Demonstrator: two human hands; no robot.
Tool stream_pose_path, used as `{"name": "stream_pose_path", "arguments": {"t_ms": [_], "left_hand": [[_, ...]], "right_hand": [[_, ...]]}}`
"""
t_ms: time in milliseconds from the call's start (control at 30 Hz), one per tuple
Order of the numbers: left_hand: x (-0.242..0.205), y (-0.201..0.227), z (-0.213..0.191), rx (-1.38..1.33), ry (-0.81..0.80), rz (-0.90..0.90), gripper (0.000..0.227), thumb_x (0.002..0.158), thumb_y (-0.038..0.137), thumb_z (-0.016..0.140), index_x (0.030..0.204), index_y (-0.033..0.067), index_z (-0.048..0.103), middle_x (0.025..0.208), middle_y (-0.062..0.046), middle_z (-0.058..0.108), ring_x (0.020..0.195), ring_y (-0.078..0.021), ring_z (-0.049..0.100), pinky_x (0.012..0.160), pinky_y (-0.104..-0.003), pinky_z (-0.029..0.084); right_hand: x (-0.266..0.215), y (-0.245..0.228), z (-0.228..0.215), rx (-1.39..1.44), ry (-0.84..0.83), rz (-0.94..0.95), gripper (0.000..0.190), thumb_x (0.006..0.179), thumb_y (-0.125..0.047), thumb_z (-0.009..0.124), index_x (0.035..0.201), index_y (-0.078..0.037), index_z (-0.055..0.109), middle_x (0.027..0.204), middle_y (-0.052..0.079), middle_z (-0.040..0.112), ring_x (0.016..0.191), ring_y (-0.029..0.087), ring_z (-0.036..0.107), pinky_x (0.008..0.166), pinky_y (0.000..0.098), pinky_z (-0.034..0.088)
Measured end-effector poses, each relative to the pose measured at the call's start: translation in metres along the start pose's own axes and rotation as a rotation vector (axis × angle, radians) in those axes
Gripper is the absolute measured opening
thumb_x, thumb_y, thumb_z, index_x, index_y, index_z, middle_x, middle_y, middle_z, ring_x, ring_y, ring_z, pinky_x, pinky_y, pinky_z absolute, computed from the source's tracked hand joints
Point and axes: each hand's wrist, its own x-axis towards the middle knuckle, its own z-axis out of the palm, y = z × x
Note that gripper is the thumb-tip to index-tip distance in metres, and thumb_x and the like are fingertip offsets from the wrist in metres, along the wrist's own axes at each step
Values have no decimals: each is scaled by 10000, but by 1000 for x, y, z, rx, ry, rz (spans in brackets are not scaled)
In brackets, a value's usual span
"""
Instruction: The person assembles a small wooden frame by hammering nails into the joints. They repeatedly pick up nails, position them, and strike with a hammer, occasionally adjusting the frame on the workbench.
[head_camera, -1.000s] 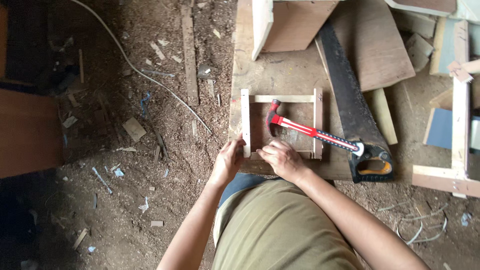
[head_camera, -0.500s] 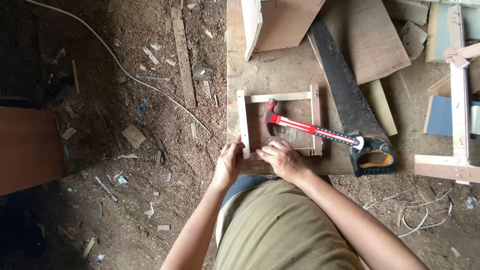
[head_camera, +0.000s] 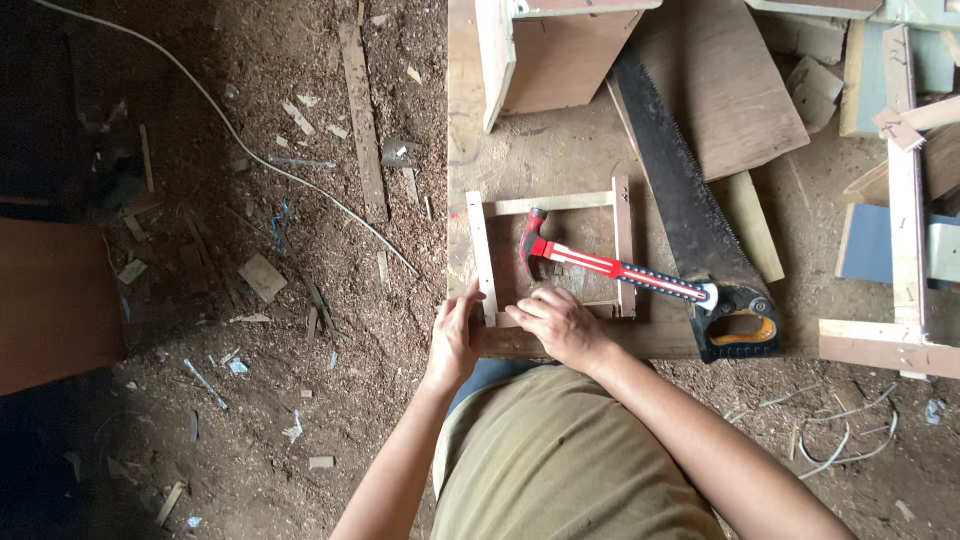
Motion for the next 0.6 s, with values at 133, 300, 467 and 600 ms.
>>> {"name": "stream_pose_path", "arguments": {"t_ms": [133,300,467,600], "left_hand": [[-1,0,-2,-1,-16,-26,799,783,-94,674,1531,62,437,1239,-130,685,1123,-336,624,1011,-439,526],[2,-5,-4,-160,-52,-86,886,697,127,912,1461,79,466,1305,-135,647,1153,-336,612,1017,-453,498],[1,-14,8,69,2,39,622,584,184,953,1167,160,738,1520,-161,545,1135,-324,622,1018,-454,504],[3,-17,14,63,-13,-10,461,626,188,909,1075,199,805,1552,-114,556,1090,-273,635,1020,-415,538]], "right_hand": [[-4,-2,5,-47,-19,-17,356,850,-48,585,1176,-59,725,1036,37,686,989,217,621,880,370,517],[-4,-1,3,-52,-21,-5,352,859,-75,584,1183,-56,721,1029,31,685,980,214,620,858,372,515],[-4,-3,4,-47,-13,10,343,873,-80,586,1186,-55,725,1029,33,691,974,218,621,867,375,517],[-9,-2,7,-44,25,-6,325,911,-64,579,1202,-52,725,1048,39,699,1010,213,625,935,385,521]]}}
